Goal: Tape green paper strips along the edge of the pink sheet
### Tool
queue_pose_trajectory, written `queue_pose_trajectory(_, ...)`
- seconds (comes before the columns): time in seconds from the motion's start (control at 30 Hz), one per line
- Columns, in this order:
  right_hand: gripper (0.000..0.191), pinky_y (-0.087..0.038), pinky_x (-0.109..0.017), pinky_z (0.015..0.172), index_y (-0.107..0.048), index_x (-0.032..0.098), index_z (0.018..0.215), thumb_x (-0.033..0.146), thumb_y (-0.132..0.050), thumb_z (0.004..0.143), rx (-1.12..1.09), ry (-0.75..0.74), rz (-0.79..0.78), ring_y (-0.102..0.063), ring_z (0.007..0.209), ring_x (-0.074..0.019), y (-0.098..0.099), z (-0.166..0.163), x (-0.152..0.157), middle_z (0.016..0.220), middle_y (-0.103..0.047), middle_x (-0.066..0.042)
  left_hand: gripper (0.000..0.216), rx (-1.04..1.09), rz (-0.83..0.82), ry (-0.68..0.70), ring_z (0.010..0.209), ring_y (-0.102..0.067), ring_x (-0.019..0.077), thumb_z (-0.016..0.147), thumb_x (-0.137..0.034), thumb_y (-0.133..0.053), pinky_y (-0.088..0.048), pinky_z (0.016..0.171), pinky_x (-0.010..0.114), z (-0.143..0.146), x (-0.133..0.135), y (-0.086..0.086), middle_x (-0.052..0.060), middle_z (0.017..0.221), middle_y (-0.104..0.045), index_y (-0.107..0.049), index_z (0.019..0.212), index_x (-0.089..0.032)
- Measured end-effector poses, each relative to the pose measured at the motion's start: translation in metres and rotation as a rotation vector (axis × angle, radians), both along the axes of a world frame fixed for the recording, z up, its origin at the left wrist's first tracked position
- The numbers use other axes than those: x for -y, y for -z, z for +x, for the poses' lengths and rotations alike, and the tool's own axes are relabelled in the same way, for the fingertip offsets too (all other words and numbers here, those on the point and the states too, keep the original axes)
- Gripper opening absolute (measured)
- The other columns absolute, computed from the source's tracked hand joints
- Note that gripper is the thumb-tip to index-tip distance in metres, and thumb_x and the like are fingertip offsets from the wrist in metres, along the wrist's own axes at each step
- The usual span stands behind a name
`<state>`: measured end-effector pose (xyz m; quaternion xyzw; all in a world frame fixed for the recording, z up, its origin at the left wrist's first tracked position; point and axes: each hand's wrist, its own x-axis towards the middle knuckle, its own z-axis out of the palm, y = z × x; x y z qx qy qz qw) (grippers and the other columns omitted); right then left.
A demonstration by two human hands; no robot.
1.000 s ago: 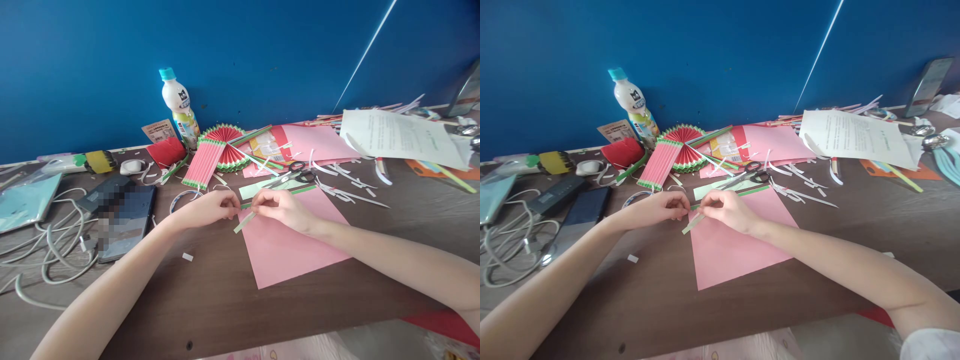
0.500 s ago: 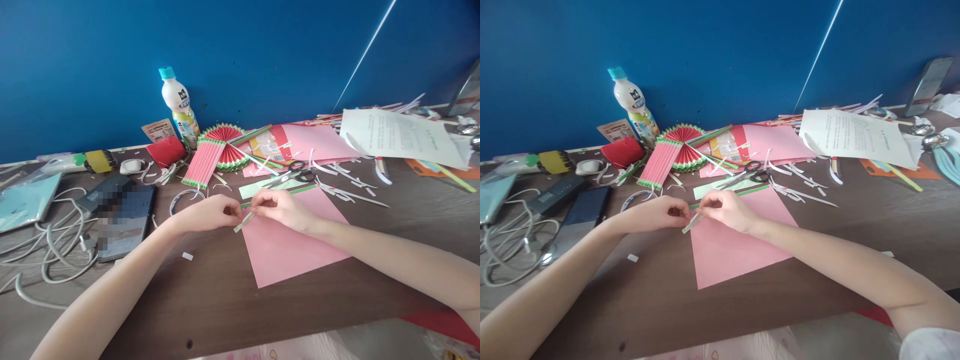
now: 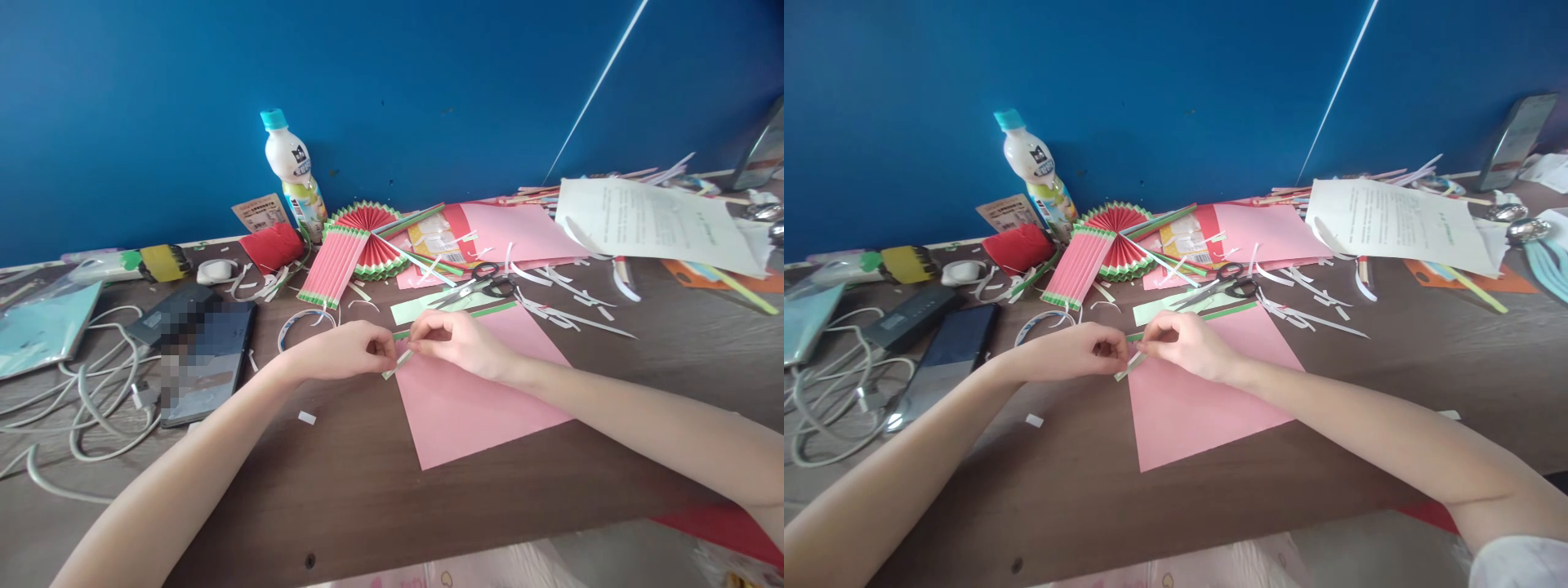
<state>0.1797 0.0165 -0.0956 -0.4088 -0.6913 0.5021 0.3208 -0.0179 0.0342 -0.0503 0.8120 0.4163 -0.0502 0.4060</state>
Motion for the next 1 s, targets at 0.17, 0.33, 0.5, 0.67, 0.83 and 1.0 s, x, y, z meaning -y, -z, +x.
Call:
queue_pose_trajectory(0.17,0.014,-0.045,-0.032,0.074,-0.059,0.018,0.067,0.029,-0.063,0.074,0.018,-0.01,0.053,-0.056,0.076,-0.0147,0.0034,-0.0003,0.0003,0.082,-0.057,-0.002,0.012,-0.021,0.02,-0.008,0.059,-0.046,0.0101,0.072,-0.027,-0.05,-0.031,0.053,0.022,-0.0004,0.0003,0.0022,-0.004,0.066,-0.056,-0.058,0.069,-0.019)
queue_pose_trajectory(0.33,0.012,-0.045,-0.032,0.074,-0.058,0.018,0.067,0.026,-0.06,0.076,0.042,-0.008,0.077,-0.056,0.076,-0.0148,0.0047,-0.0004,0.0009,0.081,-0.057,-0.002,0.012,-0.037,0.032,-0.027,0.061,-0.048,0.0113,0.071,-0.026,-0.049,-0.032,0.054,0.022,0.0002,0.0011,0.0045,-0.004,0.067,-0.057,-0.059,0.069,-0.019)
queue_pose_trajectory(0.5,0.01,-0.045,-0.031,0.073,-0.058,0.018,0.067,0.024,-0.06,0.075,0.053,-0.004,0.075,-0.056,0.076,-0.0143,0.0035,-0.0009,0.0015,0.081,-0.057,-0.002,0.012,-0.045,0.031,-0.035,0.063,-0.049,0.0118,0.069,-0.026,-0.049,-0.033,0.055,0.022,0.0006,0.0019,0.0062,-0.003,0.068,-0.058,-0.059,0.07,-0.02)
queue_pose_trajectory(0.67,0.011,-0.045,-0.031,0.072,-0.057,0.018,0.067,0.024,-0.06,0.075,0.059,-0.003,0.073,-0.055,0.075,-0.014,0.0023,-0.0012,0.0018,0.08,-0.056,-0.001,0.011,-0.048,0.05,-0.052,0.06,-0.048,0.0117,0.069,-0.026,-0.049,-0.032,0.054,0.023,0.002,0.0037,0.0055,-0.003,0.066,-0.056,-0.058,0.069,-0.019)
queue_pose_trajectory(0.83,0.01,-0.045,-0.03,0.072,-0.057,0.018,0.067,0.023,-0.06,0.075,0.057,-0.006,0.076,-0.055,0.075,-0.0139,0.0031,-0.0006,0.0018,0.081,-0.056,-0.001,0.011,-0.049,0.06,-0.056,0.06,-0.048,0.0119,0.069,-0.026,-0.049,-0.032,0.054,0.023,0.0037,0.0055,0.0035,-0.003,0.065,-0.055,-0.056,0.068,-0.019)
queue_pose_trajectory(1.0,0.01,-0.045,-0.031,0.072,-0.057,0.018,0.067,0.024,-0.06,0.075,0.059,-0.007,0.08,-0.055,0.074,-0.0139,0.0038,-0.0007,0.0017,0.08,-0.056,-0.001,0.01,-0.052,0.063,-0.059,0.059,-0.047,0.0114,0.07,-0.027,-0.049,-0.032,0.053,0.023,0.0031,0.0059,0.0037,-0.004,0.065,-0.054,-0.055,0.067,-0.02)
